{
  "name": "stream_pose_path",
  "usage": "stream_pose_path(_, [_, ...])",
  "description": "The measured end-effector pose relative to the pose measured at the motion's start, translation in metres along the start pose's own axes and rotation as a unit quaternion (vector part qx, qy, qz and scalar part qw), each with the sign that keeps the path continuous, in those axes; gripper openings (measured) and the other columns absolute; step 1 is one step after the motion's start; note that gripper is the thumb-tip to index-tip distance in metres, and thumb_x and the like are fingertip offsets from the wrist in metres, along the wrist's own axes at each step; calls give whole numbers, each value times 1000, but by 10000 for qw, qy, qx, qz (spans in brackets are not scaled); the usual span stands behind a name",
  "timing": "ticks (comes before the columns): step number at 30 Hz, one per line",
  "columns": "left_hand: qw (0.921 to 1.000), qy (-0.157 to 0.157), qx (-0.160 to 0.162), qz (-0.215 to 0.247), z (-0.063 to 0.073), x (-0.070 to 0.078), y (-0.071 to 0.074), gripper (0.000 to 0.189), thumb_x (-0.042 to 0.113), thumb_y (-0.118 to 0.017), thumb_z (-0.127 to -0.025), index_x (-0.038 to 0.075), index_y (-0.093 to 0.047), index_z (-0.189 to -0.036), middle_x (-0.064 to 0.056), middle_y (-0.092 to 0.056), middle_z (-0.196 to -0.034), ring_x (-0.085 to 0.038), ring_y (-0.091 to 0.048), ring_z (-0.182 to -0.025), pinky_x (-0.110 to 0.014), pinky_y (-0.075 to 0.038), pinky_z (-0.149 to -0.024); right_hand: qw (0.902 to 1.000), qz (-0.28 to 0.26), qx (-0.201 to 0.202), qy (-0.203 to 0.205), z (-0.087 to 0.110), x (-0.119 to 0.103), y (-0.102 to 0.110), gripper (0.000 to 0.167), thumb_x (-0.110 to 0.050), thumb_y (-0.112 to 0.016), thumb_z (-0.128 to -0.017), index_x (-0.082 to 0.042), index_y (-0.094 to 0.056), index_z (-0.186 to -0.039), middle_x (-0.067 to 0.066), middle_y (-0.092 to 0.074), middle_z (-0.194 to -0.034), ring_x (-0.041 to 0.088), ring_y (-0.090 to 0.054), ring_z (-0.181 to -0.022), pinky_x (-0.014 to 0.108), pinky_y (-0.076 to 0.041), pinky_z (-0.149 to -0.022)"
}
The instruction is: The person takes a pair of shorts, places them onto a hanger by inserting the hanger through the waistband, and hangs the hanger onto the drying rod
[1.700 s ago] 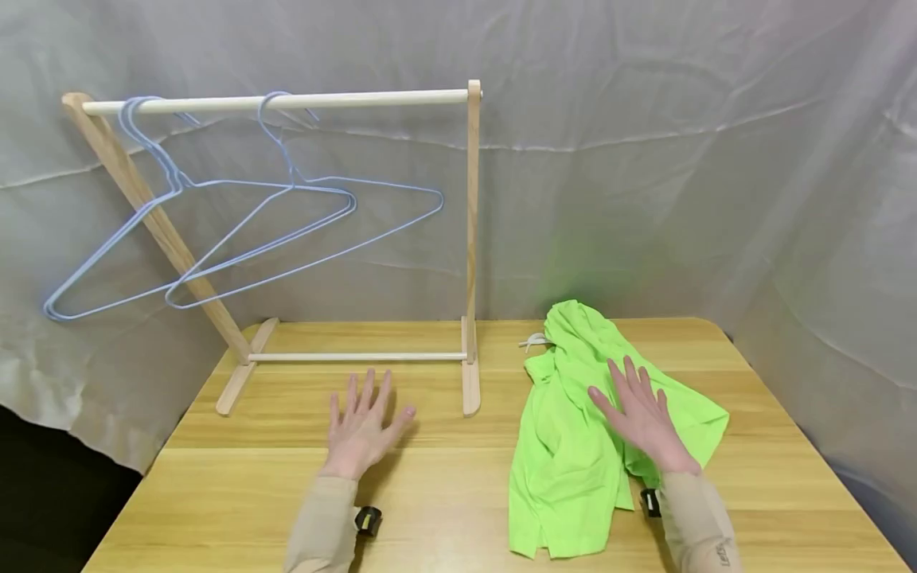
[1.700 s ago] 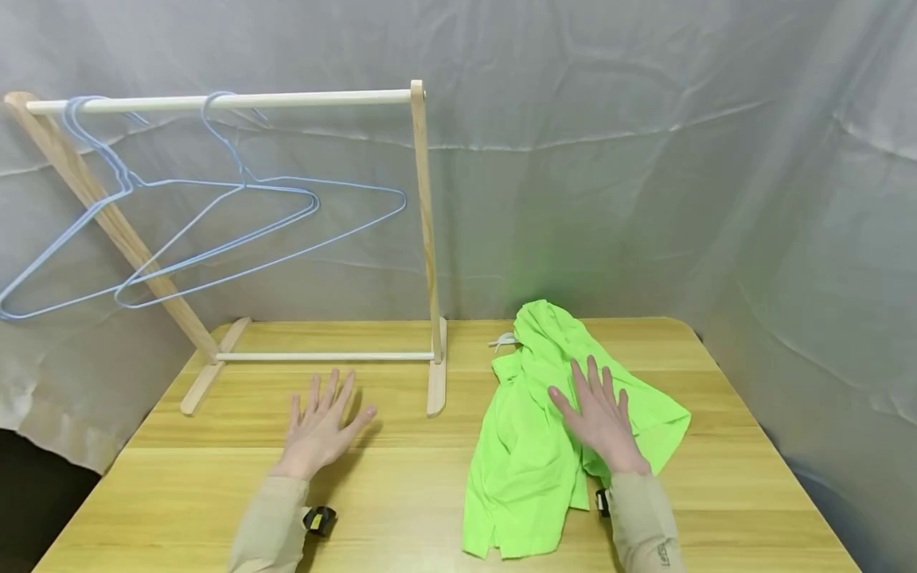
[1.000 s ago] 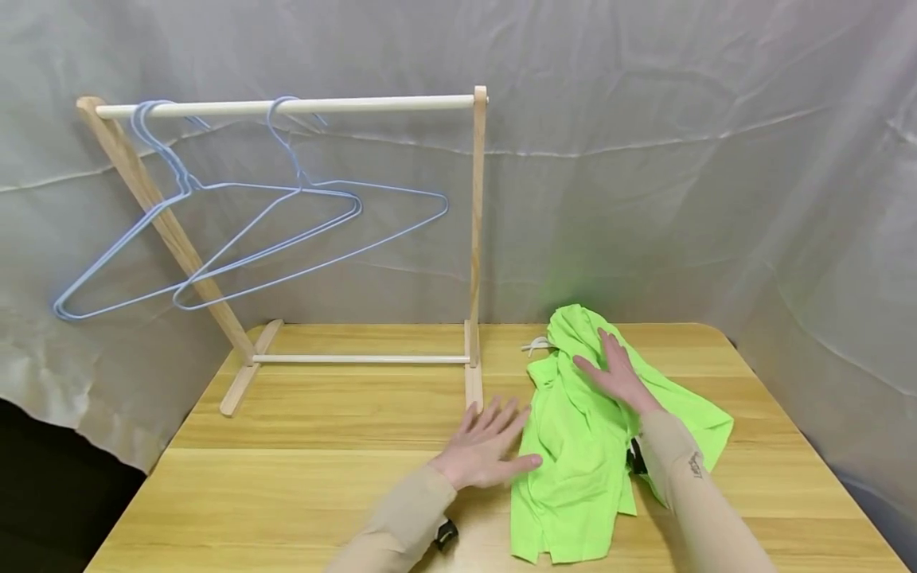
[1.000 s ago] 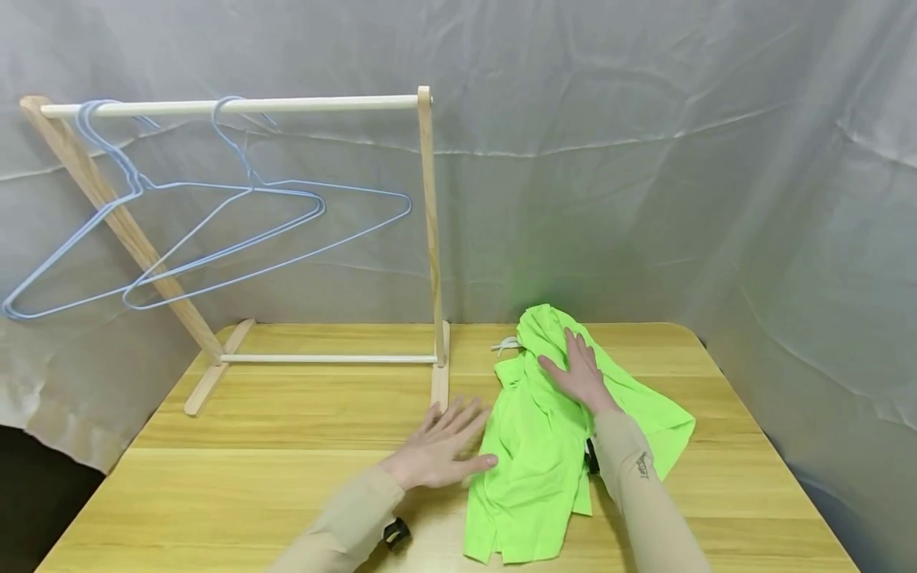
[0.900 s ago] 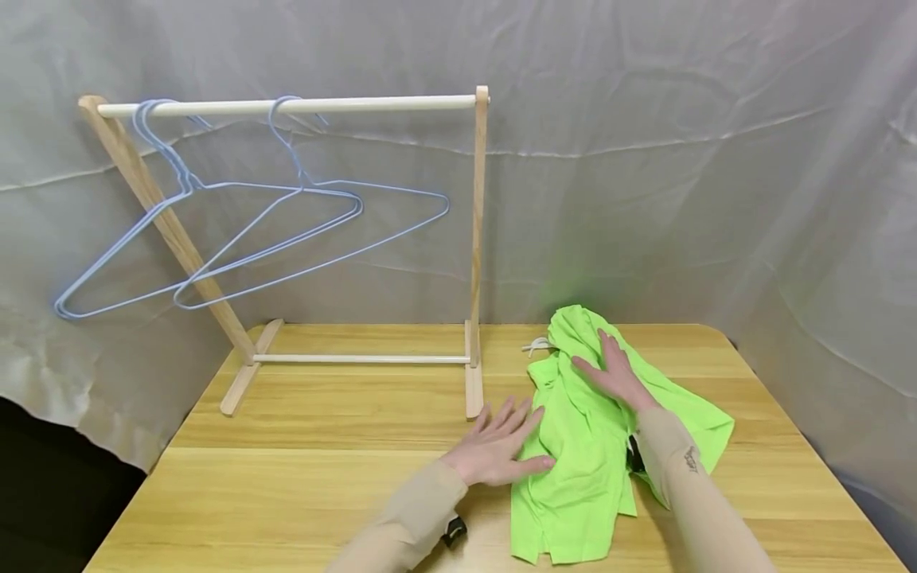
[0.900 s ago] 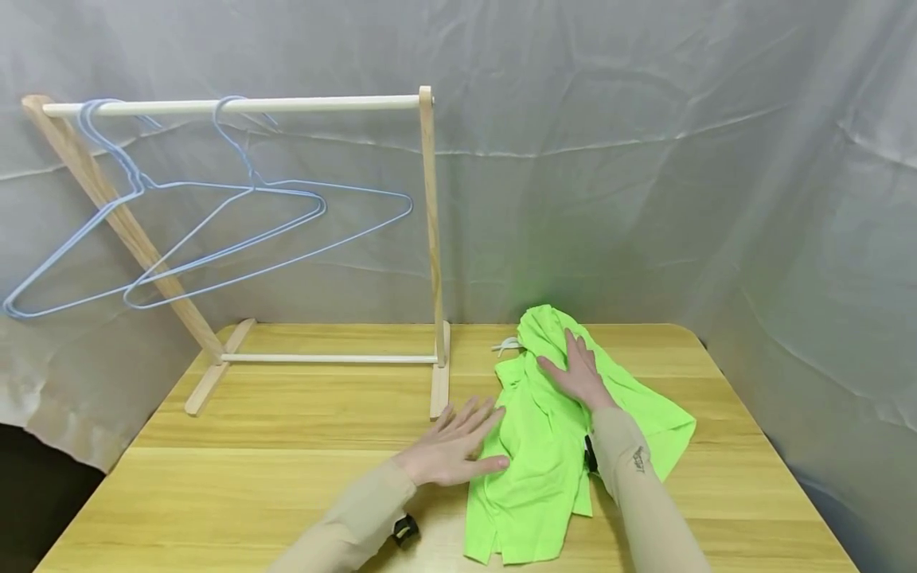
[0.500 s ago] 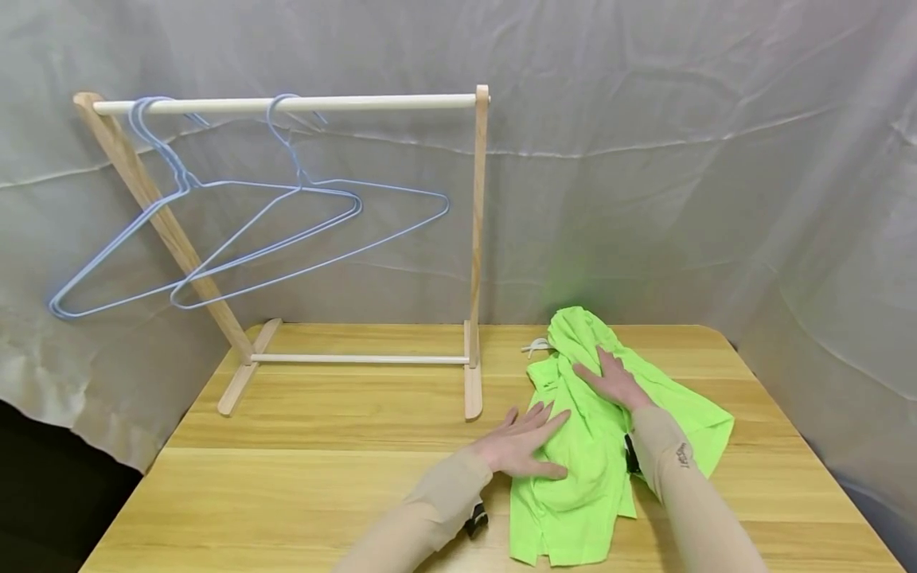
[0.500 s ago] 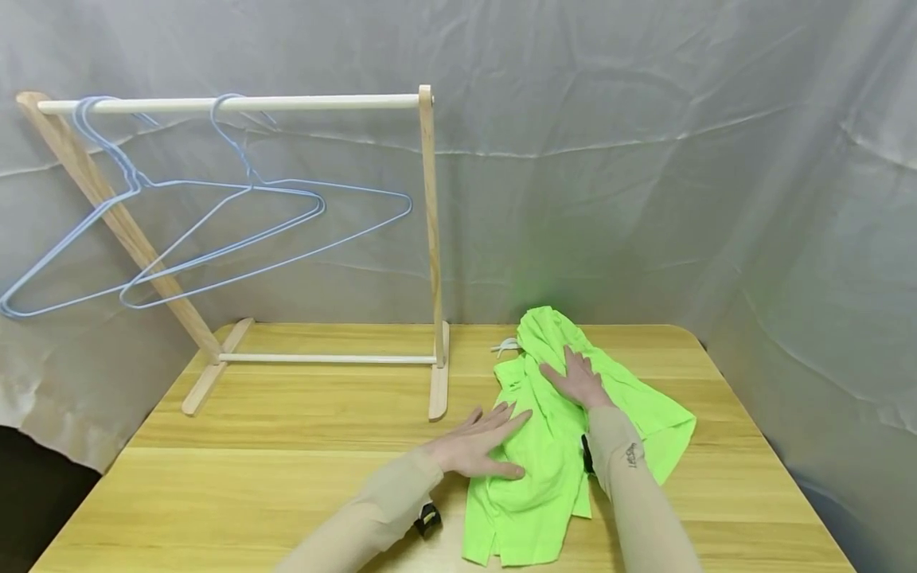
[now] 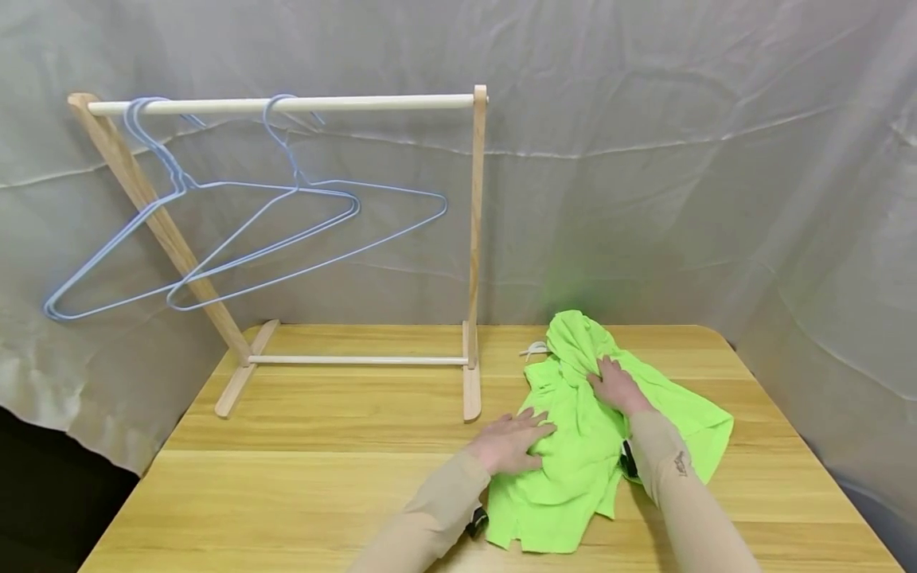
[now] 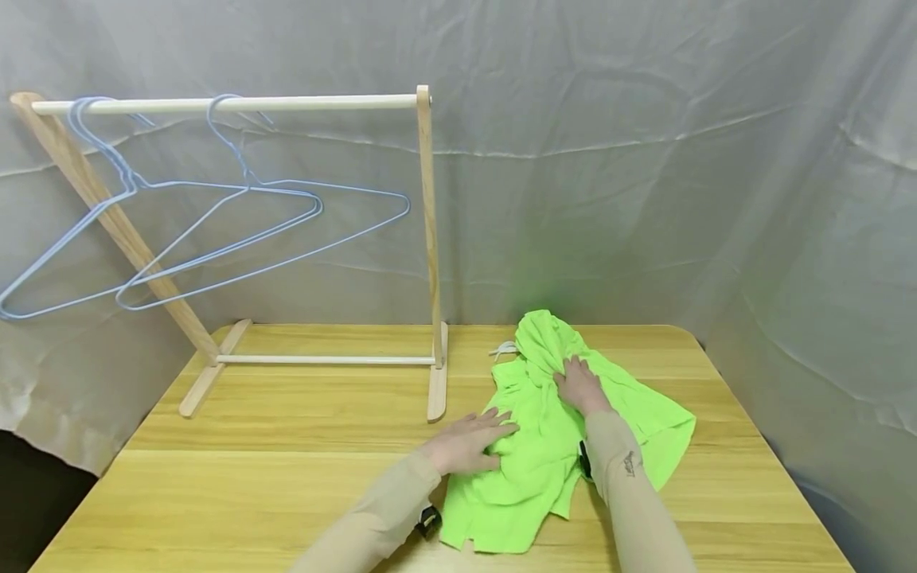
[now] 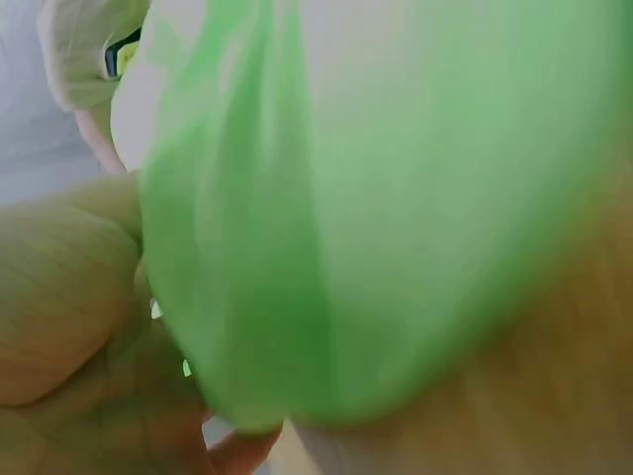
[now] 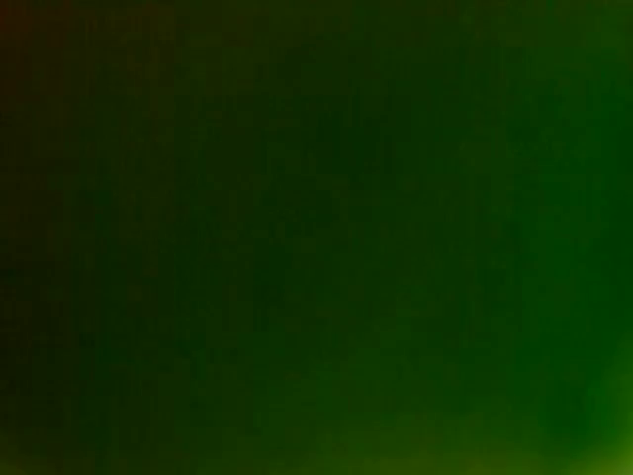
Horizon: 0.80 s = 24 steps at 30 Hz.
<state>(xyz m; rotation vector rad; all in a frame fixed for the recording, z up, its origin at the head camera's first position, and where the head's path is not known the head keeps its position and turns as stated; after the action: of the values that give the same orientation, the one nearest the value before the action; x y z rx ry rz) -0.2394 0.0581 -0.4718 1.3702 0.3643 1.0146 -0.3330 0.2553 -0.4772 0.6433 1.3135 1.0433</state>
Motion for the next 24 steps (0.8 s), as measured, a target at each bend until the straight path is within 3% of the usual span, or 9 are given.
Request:
stream_pose_path(5, [9991,159,337,199,12,-7,7,57,12,-64,-95,24,-50,-148,3,-39,-162,-19,-37,-150,-44,-49,-109,9999,-41,25,-110,5,-1,2,60,-17,-35,-107,21,-16,-149,46,-16,-153,65,-19,-140,70,-22,-117])
stream_pose_path(10, [9980,190,587,149,22,-11,10,58,-1,-62,-92,22,-55,-145,0,-47,-157,-23,-47,-144,-35,-51,-106,9998,-25,138,-127,10,-2,1,57,-14,-39,-106,18,-22,-150,42,-26,-153,65,-23,-139,70,-27,-115])
stream_pose_path(12, [9973,209,669,219,28,-13,12,60,-6,-61,-89,21,-57,-143,-2,-50,-155,-26,-50,-142,-37,-47,-111,9997,-103,146,-142,14,-3,-1,56,-14,-39,-106,16,-23,-150,41,-27,-154,65,-22,-139,70,-26,-115])
stream_pose_path(14, [9963,238,729,393,35,-16,14,63,-12,-61,-85,20,-60,-140,-3,-52,-153,-28,-53,-139,-34,-53,-104,9996,-204,167,-81,18,-5,-2,55,-13,-41,-105,15,-26,-150,40,-28,-153,64,-23,-139,70,-28,-114])
stream_pose_path(18, [9935,356,759,769,50,-27,16,64,-18,-59,-80,18,-65,-134,-4,-58,-147,-29,-57,-134,-29,-56,-94,9988,-340,288,188,27,-11,-7,40,-11,-46,-104,12,-50,-137,38,-36,-151,63,-32,-137,58,-46,-99])
stream_pose_path(20, [9906,498,759,1021,58,-34,16,61,-18,-59,-80,16,-67,-130,-4,-61,-143,-29,-59,-130,-30,-57,-92,9982,-430,296,282,32,-13,-9,33,-12,-48,-103,13,-56,-124,39,-44,-145,61,-41,-131,49,-47,-87])
stream_pose_path(21, [9891,522,767,1143,62,-38,17,59,-19,-59,-79,13,-68,-128,-4,-63,-141,-29,-60,-128,-29,-58,-85,9979,-493,283,303,34,-14,-10,33,-12,-48,-103,13,-57,-123,39,-45,-144,61,-42,-131,49,-47,-87])
stream_pose_path(24, [9836,750,770,1449,74,-48,17,59,-21,-59,-77,12,-70,-124,-7,-63,-140,-30,-59,-126,-28,-58,-81,9968,-718,173,303,43,-17,-10,43,-17,-51,-103,15,-54,-131,40,-46,-142,59,-43,-132,57,-48,-101])
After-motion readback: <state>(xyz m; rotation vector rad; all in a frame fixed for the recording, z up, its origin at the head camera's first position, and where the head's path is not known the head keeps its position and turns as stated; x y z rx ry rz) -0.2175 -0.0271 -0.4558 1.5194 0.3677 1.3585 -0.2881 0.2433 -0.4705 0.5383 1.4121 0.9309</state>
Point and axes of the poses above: each hand's wrist, its own z-axis away from the middle knuckle, its own y-axis out of the back of the hand, x = y × z, the point moved 6 cm from there along -z, towards the middle knuckle
